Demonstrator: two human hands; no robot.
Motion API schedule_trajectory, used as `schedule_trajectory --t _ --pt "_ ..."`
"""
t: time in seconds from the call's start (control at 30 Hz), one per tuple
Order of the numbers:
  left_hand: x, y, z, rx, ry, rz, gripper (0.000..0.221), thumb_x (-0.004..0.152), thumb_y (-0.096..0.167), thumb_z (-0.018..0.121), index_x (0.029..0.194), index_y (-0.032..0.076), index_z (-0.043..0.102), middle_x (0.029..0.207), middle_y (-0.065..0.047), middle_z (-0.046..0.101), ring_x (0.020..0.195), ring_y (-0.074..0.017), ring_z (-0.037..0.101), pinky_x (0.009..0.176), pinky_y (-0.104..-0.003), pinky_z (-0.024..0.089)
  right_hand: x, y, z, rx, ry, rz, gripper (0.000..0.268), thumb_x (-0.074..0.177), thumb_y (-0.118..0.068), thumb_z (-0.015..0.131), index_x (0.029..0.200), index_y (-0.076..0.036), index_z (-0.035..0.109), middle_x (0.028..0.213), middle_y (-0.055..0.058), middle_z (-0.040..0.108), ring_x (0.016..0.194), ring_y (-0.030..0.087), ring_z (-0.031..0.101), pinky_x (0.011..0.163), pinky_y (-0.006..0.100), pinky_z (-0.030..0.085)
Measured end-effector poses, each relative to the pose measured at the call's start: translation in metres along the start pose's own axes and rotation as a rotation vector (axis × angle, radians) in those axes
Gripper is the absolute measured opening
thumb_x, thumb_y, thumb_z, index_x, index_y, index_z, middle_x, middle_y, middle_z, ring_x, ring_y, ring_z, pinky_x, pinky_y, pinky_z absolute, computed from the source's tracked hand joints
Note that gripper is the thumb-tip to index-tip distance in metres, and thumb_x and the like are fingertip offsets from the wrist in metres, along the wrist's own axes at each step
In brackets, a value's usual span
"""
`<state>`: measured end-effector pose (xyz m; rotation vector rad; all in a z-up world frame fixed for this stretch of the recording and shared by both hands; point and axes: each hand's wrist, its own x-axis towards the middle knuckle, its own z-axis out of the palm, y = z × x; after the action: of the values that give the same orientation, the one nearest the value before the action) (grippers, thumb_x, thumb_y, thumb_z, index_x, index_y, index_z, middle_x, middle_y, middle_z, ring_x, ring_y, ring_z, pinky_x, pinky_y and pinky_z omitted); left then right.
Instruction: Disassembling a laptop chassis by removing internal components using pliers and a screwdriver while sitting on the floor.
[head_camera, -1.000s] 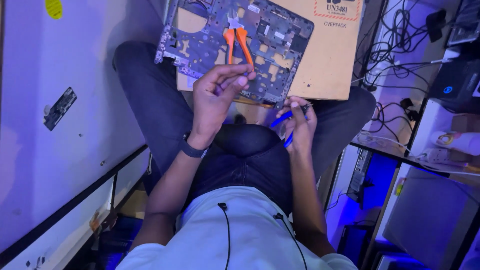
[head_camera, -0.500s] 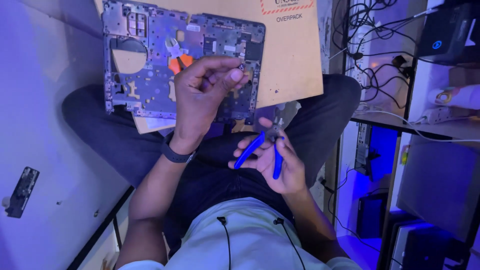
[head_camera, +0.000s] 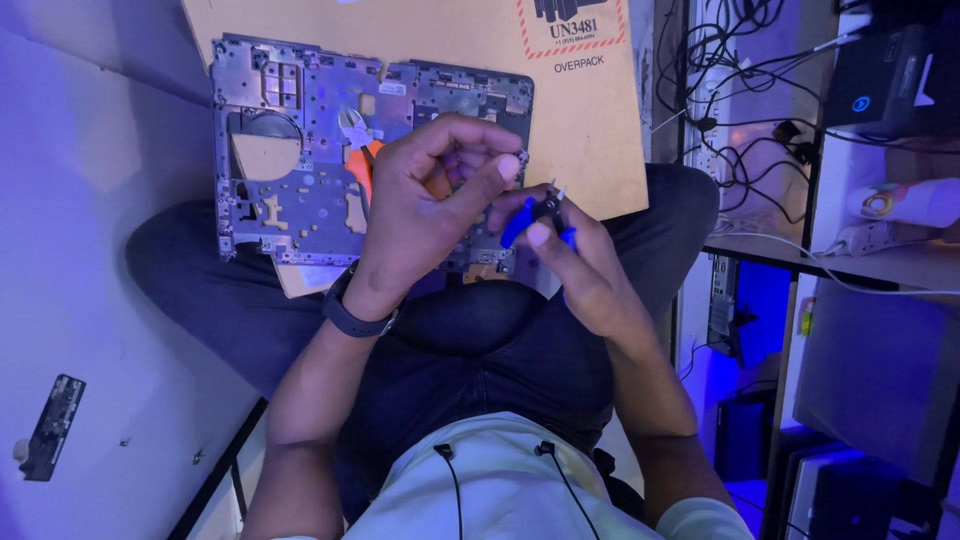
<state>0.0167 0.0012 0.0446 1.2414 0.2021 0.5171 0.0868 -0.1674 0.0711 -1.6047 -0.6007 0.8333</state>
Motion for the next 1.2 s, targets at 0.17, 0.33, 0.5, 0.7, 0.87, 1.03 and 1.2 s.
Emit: schedule_trajectory --t 0.17,0.33,0.5,0.7,0.87,1.03,1.2 --pt "-0.001 0.001 -0.004 -0.004 -0.020 0.010 0.015 0.096 0.000 0.073 0.111 -0.001 0.072 0.084 -0.014 0.072 0.075 -0.0144 0.072 0.070 -0.029 0.061 0.011 -0.022 0.002 -0.346 -0.059 -0.003 0.039 0.101 -0.038 0.054 0.109 -0.001 0.063 0.077 0.013 0.056 0.078 0.025 0.061 0.069 0.040 0.051" --pt "-0.003 -0.003 -0.011 -0.009 -0.020 0.026 0.014 0.095 0.000 0.073 0.109 -0.001 0.073 0.084 -0.014 0.073 0.074 -0.0138 0.072 0.068 -0.028 0.061 0.017 -0.026 0.004 -0.448 -0.130 0.033 0.033 0.103 -0.035 0.052 0.105 -0.003 0.060 0.077 0.014 0.056 0.076 0.025 0.059 0.069 0.040 0.049" --pt "-0.003 -0.005 -0.019 0.103 -0.019 0.116 0.015 0.094 -0.005 0.072 0.107 0.000 0.074 0.088 -0.015 0.073 0.073 -0.0205 0.074 0.071 -0.034 0.061 0.019 -0.030 0.008 -0.471 -0.145 -0.013 0.035 0.104 -0.036 0.050 0.105 -0.003 0.061 0.078 0.015 0.056 0.079 0.024 0.058 0.070 0.040 0.048" --pt "-0.006 -0.009 -0.022 0.102 -0.029 0.142 0.014 0.094 -0.004 0.071 0.107 0.001 0.073 0.089 -0.014 0.071 0.076 -0.0219 0.075 0.074 -0.037 0.062 0.022 -0.019 0.002 -0.499 -0.169 -0.009 0.027 0.104 -0.029 0.050 0.102 -0.003 0.060 0.073 0.016 0.055 0.072 0.030 0.062 0.068 0.041 0.049" --pt "-0.002 -0.014 -0.026 0.095 -0.071 0.161 0.013 0.094 -0.003 0.071 0.107 0.000 0.072 0.094 -0.017 0.070 0.076 -0.0271 0.075 0.072 -0.039 0.063 0.023 -0.028 0.008 -0.465 -0.184 -0.003 0.032 0.103 -0.031 0.048 0.099 -0.002 0.060 0.071 0.017 0.056 0.072 0.027 0.060 0.069 0.042 0.050" --pt "-0.005 -0.008 -0.026 -0.031 -0.125 0.119 0.011 0.099 -0.001 0.066 0.110 -0.002 0.067 0.104 -0.020 0.071 0.076 -0.0229 0.075 0.071 -0.038 0.063 0.025 -0.029 0.007 -0.459 -0.202 -0.006 0.029 0.103 -0.028 0.051 0.096 -0.002 0.061 0.069 0.018 0.057 0.070 0.027 0.060 0.067 0.041 0.050" --pt "-0.005 -0.015 -0.028 -0.355 -0.191 -0.012 0.013 0.102 0.004 0.063 0.112 -0.004 0.062 0.111 -0.020 0.069 0.069 -0.0172 0.072 0.063 -0.032 0.065 0.026 -0.026 0.008 -0.339 -0.225 0.024 0.030 0.101 -0.032 0.051 0.090 -0.005 0.061 0.067 0.011 0.057 0.070 0.021 0.059 0.067 0.036 0.050"
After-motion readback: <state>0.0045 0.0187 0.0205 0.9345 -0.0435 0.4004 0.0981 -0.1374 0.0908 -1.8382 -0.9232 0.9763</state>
